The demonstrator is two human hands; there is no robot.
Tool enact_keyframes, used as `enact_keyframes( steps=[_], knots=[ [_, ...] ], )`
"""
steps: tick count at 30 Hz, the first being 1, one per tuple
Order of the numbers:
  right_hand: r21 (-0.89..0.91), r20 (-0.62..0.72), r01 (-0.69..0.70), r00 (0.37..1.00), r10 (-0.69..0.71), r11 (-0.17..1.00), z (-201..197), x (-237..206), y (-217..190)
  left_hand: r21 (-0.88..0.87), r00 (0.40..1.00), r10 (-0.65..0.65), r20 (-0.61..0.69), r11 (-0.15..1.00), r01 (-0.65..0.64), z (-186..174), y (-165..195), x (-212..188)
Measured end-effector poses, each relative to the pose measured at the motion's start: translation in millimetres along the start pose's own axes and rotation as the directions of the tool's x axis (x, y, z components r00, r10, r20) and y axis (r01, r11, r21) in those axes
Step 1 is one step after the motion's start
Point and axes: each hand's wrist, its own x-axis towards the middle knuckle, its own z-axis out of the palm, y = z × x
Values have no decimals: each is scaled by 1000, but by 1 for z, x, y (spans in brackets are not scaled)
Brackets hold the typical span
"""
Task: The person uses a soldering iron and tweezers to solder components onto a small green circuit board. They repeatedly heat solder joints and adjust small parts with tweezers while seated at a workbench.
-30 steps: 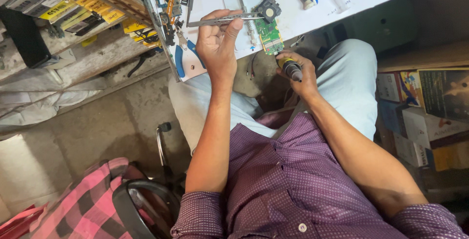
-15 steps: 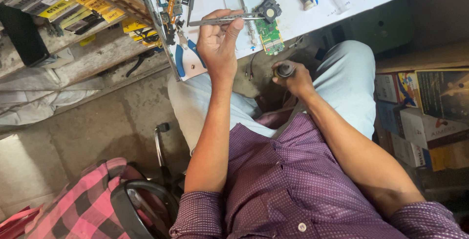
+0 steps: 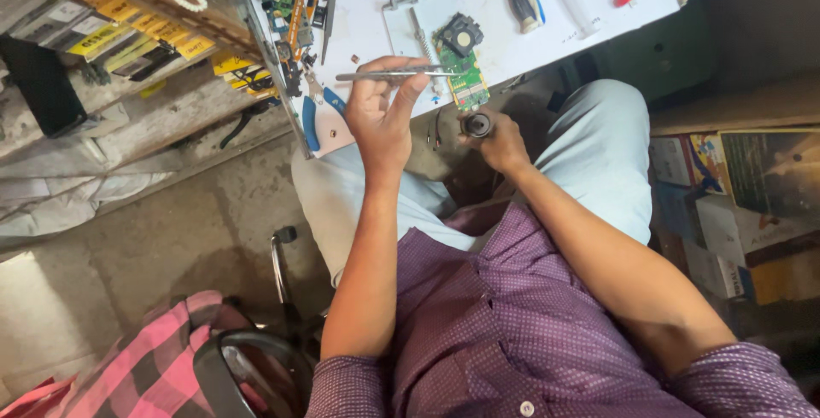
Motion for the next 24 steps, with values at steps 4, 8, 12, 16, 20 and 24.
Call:
enact_keyframes(
  steps=[4, 8, 12, 16, 20, 24],
  knots=[
    [-42, 7, -32, 999, 32, 999, -1, 8, -8, 36, 999, -35, 1, 999, 35, 0, 0, 0],
    [-1, -11, -23, 1000, 23, 1000, -4, 11, -16, -1, 999, -39, 9, 999, 39, 4, -1, -3],
    [-9, 15, -16, 1000, 16, 1000, -8, 13, -19, 27, 1000, -7, 22, 1000, 7, 7, 1, -6],
    [24, 8, 8, 1000, -9, 1000, -13, 15, -20, 31, 999, -39, 3, 999, 39, 10, 4, -8],
    [-12, -2, 16, 1000, -16, 1000, -14, 19, -16, 12, 998, -63, -12, 998, 63, 16, 4, -13],
    [-86, 48, 56, 997, -52, 995, -15, 21, -8, 24, 995, -75, -58, 997, 77, 18, 3, -20]
  ],
)
